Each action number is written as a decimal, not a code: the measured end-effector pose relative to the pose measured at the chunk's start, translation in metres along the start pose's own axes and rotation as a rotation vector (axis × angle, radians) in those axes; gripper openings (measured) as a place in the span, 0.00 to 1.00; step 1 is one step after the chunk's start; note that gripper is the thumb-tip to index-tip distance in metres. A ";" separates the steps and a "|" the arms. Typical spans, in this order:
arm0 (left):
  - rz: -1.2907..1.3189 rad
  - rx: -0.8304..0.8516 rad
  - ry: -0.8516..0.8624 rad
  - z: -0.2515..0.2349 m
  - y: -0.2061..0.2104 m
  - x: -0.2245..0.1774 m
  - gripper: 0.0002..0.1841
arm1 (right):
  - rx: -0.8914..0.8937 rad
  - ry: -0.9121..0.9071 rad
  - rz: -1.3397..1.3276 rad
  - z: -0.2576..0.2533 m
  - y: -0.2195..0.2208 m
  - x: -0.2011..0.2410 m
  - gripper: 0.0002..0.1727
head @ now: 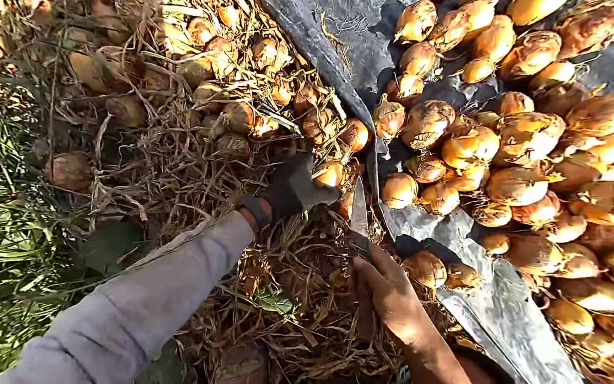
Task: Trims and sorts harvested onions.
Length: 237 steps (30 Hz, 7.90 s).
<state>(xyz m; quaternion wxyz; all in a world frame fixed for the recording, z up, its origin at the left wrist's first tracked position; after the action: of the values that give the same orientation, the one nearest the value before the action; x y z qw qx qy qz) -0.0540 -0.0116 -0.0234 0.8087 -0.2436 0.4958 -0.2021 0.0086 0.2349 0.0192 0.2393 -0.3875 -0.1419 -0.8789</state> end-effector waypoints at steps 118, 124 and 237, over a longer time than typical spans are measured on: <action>-0.444 -0.047 0.109 0.096 -0.021 -0.037 0.34 | 0.058 -0.313 0.399 -0.013 0.025 0.034 0.31; -0.124 0.105 0.066 0.062 -0.048 -0.062 0.41 | -0.157 -0.013 0.734 -0.044 -0.019 0.014 0.46; -0.416 -0.343 0.473 0.095 -0.130 -0.108 0.19 | -0.058 -0.367 0.033 -0.012 0.005 0.044 0.35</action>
<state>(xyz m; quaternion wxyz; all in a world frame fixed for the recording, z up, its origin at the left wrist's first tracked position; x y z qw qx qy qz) -0.0258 -0.0363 0.1665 0.5604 -0.4179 0.6360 -0.3269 -0.0217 0.2124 0.0444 0.2124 -0.5505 -0.1513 -0.7931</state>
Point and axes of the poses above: each hand's wrist, its own z-axis away from the middle knuckle, its own y-axis out of the palm, x = y × z, the point moved 6 cm from there along -z, towards the middle knuckle, and after that the axes turned 5 degrees about -z, right-handed, at the moved point
